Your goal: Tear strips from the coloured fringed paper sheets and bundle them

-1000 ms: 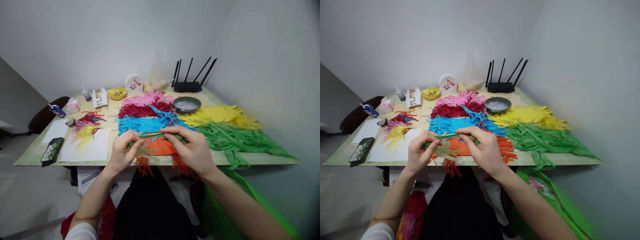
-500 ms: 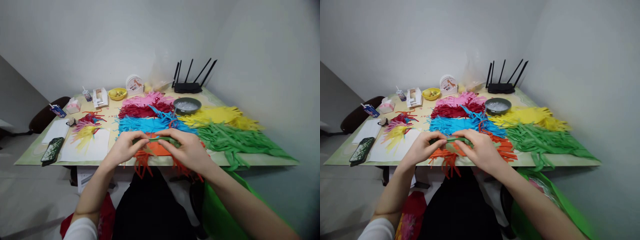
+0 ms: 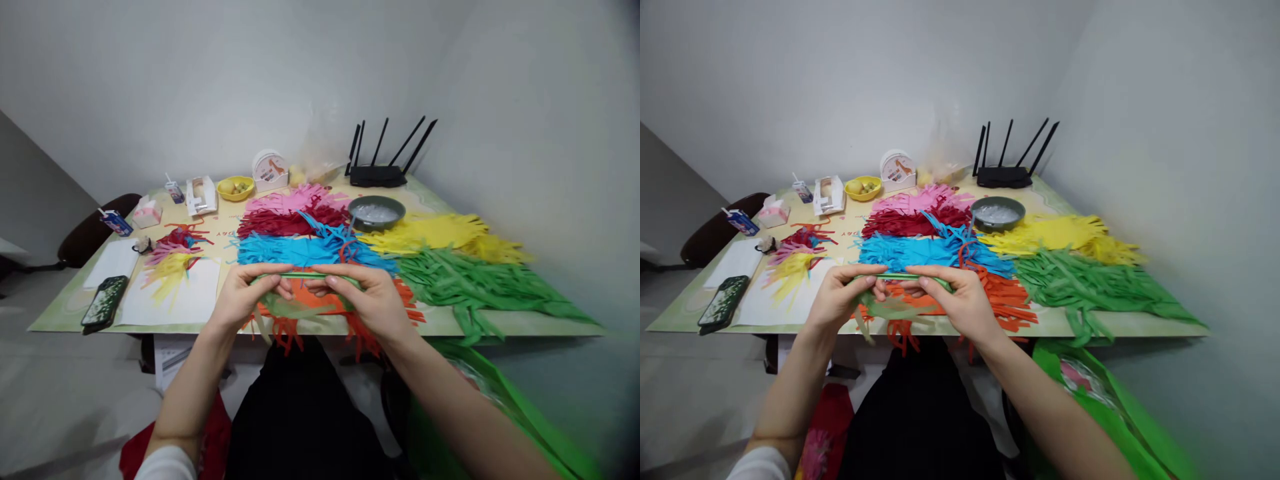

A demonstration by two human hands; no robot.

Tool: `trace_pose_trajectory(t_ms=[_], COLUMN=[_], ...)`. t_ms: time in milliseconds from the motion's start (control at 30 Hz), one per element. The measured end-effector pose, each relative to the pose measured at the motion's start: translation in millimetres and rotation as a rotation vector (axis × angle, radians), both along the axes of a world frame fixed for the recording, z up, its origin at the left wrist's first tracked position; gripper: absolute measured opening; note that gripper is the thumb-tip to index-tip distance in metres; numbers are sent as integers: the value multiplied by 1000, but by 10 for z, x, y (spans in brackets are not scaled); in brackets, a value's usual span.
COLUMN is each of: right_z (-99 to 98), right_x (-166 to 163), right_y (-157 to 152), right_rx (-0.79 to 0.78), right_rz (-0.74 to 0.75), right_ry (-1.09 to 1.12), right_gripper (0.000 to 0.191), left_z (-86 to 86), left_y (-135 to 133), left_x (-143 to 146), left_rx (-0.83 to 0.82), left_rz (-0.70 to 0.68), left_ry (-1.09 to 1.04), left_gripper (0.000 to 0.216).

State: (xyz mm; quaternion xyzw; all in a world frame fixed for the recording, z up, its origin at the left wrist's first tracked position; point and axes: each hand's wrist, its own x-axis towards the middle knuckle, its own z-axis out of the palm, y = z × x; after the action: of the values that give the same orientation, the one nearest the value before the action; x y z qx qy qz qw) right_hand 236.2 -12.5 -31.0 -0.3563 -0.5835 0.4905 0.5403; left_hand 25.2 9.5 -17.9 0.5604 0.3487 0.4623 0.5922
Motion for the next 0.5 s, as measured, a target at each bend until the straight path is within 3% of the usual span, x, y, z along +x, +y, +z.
trace_pose_trajectory(t_ms=[167, 333, 433, 500], right_z=[-54, -77, -70, -50], right_x=[-33, 7, 55, 97], right_y=[5, 39, 48, 52], right_rx=[46, 167, 259, 358], right_rz=[4, 9, -39, -70], right_ry=[86, -34, -203, -340], right_gripper=[15, 13, 19, 23], left_z=[-38, -130, -156, -103], left_y=[3, 6, 24, 33], left_x=[50, 76, 23, -29], left_rx=[2, 20, -28, 55], left_rz=[21, 14, -8, -51], left_ry=[-122, -176, -102, 66], left_gripper=[11, 10, 12, 10])
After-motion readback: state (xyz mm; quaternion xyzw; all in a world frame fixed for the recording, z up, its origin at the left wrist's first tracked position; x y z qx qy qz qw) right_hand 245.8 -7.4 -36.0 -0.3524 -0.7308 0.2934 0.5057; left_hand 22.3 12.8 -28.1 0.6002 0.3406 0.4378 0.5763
